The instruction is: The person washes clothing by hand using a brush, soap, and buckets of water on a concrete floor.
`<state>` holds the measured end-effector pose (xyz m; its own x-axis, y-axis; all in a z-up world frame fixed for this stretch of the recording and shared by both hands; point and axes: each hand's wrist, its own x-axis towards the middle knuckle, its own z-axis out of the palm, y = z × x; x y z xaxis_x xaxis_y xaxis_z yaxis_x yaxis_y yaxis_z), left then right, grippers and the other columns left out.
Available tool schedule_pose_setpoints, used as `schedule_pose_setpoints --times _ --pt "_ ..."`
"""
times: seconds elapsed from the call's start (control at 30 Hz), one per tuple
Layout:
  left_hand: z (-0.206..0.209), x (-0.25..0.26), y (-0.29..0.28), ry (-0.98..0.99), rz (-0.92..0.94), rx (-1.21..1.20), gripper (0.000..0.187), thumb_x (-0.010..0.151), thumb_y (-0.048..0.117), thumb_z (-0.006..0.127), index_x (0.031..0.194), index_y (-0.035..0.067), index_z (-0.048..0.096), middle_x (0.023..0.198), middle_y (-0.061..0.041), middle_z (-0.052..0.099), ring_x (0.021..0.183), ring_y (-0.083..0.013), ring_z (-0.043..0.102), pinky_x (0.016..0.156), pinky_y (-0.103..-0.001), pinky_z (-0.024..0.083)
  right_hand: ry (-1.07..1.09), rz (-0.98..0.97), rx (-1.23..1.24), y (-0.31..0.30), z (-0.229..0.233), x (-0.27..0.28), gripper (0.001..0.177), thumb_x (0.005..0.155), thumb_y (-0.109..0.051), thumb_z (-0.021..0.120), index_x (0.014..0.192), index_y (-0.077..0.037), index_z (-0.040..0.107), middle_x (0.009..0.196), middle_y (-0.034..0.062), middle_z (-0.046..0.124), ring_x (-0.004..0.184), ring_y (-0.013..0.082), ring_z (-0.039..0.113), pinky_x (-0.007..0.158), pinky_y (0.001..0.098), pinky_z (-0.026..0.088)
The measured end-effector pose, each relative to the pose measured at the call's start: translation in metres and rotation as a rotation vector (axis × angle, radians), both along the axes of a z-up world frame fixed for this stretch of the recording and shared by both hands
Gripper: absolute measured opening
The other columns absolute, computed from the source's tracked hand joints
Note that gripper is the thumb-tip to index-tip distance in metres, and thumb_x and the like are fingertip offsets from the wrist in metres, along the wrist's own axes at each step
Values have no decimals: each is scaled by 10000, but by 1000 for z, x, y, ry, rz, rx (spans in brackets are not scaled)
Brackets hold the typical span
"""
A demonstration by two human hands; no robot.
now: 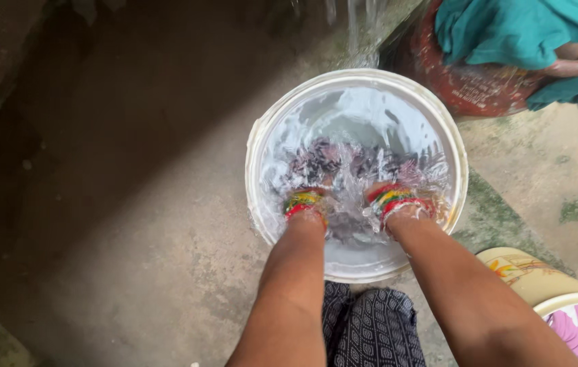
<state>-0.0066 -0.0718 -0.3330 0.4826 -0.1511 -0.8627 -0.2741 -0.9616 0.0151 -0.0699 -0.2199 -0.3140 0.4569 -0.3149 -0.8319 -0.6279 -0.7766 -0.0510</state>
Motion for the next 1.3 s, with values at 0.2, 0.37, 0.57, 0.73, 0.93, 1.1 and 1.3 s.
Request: schedule_pose_setpoints --times 0.2,0.37,0.57,0.73,0.93,1.1,1.3 --pt "143 17 -8 -3 21 -230 800 698 389 903 1385 185 546 1365 -173 558 1296 -377 524 1014 -557 384 -707 -175 83 9 109 -8 256 951 -158 611 1190 -96 677 1107 211 671 1001 419 641 865 501 536" --pt "252 3 17 -336 385 -1064 376 741 162 822 1078 91 671 1010 -163 696 1005 -342 671 833 -403 546 -1255 -49 224 13 263 -50 297 866 -69 653 1161 -51 685 1044 170 719 960 396 672 850 472 527" --pt "313 -14 54 -585 396 -1349 195 738 -20 741 874 20 608 1051 -170 631 919 -308 648 765 -410 558 -1203 -56 186 3 325 -67 540 682 -3 699 1215 -91 710 952 143 628 902 342 627 829 417 509" --pt "228 -26 29 -623 200 -823 611 697 -55 663 1291 41 560 1228 -242 580 1153 -446 536 1016 -499 459 -1063 88 -56 12 235 -32 561 700 -23 704 1246 -149 690 1378 221 503 1206 449 536 1022 511 473" --pt "98 -41 -7 -176 254 -436 676 845 198 676 1488 148 472 1483 -308 468 1390 -503 405 1166 -592 300 -91 216 -85 22 146 17 317 921 -277 627 1222 -319 716 1721 74 -58 1582 477 61 1090 641 355" --pt "8 -38 -7 99 302 -190 707 820 241 698 1481 128 474 1468 -288 495 1382 -472 437 1169 -548 331 50 167 8 16 59 0 309 941 -240 604 1227 -245 722 1592 119 187 1449 437 270 1082 565 410" --pt "-23 -34 12 198 166 -132 750 790 292 725 1472 103 477 1451 -265 528 1373 -434 476 1171 -495 367 150 180 45 7 38 -14 298 977 -233 584 1234 -183 725 1406 150 457 1300 394 473 1062 503 470"
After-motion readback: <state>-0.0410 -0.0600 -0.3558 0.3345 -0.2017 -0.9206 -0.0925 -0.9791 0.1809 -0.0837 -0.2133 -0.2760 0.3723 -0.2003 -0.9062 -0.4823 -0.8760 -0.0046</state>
